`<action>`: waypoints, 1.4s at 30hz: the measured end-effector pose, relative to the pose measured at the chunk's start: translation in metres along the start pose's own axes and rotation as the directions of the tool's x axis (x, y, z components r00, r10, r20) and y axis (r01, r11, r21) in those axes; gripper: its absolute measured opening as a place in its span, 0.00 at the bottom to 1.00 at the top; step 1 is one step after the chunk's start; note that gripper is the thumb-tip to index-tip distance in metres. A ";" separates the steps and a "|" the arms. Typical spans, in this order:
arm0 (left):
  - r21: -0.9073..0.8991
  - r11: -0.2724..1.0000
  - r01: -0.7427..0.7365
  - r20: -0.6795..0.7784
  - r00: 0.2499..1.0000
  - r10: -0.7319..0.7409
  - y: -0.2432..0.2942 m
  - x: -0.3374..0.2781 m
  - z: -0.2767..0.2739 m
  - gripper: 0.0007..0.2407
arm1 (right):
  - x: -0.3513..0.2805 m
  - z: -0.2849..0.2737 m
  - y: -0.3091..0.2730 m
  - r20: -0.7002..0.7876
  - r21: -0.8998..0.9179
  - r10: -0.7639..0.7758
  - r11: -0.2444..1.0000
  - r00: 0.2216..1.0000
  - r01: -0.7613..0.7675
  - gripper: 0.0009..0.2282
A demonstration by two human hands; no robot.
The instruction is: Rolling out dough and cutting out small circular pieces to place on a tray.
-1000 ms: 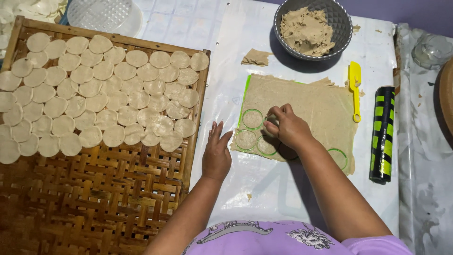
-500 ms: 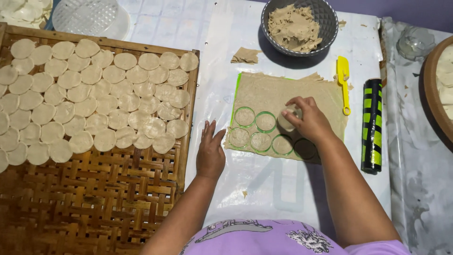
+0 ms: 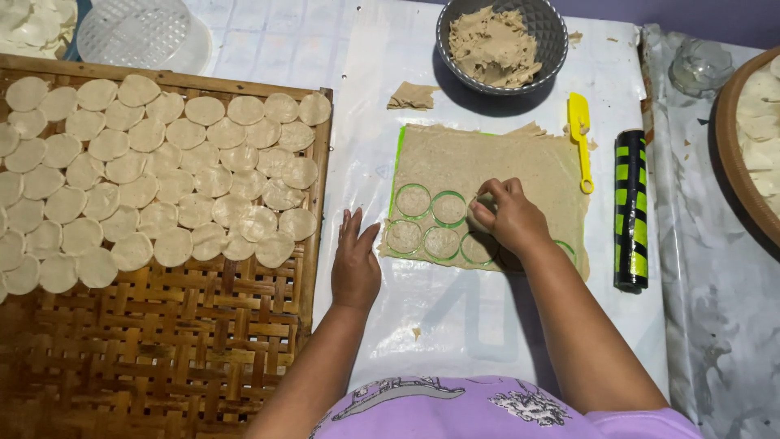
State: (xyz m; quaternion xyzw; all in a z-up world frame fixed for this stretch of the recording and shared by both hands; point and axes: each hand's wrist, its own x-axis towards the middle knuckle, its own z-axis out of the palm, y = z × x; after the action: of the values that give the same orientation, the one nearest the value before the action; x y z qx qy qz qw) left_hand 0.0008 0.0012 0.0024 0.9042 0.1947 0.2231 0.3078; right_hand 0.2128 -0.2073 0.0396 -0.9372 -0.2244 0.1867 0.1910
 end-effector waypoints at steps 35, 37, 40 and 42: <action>-0.004 0.999 0.038 0.009 0.999 -0.038 -0.002 -0.004 0.003 0.16 | -0.017 -0.020 0.054 -0.064 0.061 0.159 0.986 0.985 -0.155 0.15; -0.001 1.000 0.031 0.001 1.000 -0.031 -0.003 -0.002 0.004 0.16 | -0.014 -0.032 0.058 -0.073 0.087 0.151 0.986 0.986 -0.144 0.15; -0.001 0.999 0.039 0.007 0.999 -0.039 -0.003 -0.001 0.005 0.16 | -0.015 -0.053 0.083 -0.139 0.266 0.099 0.962 0.985 -0.059 0.13; -0.003 1.000 0.027 0.004 1.000 -0.027 -0.004 0.001 0.005 0.16 | -0.019 -0.068 0.104 -0.254 0.193 0.130 0.978 0.958 -0.082 0.15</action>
State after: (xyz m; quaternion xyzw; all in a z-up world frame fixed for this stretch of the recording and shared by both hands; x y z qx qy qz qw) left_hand 0.0032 0.0017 -0.0033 0.9014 0.2061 0.2172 0.3128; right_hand 0.2635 -0.3213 0.0567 -0.9432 -0.1283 0.0892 0.2930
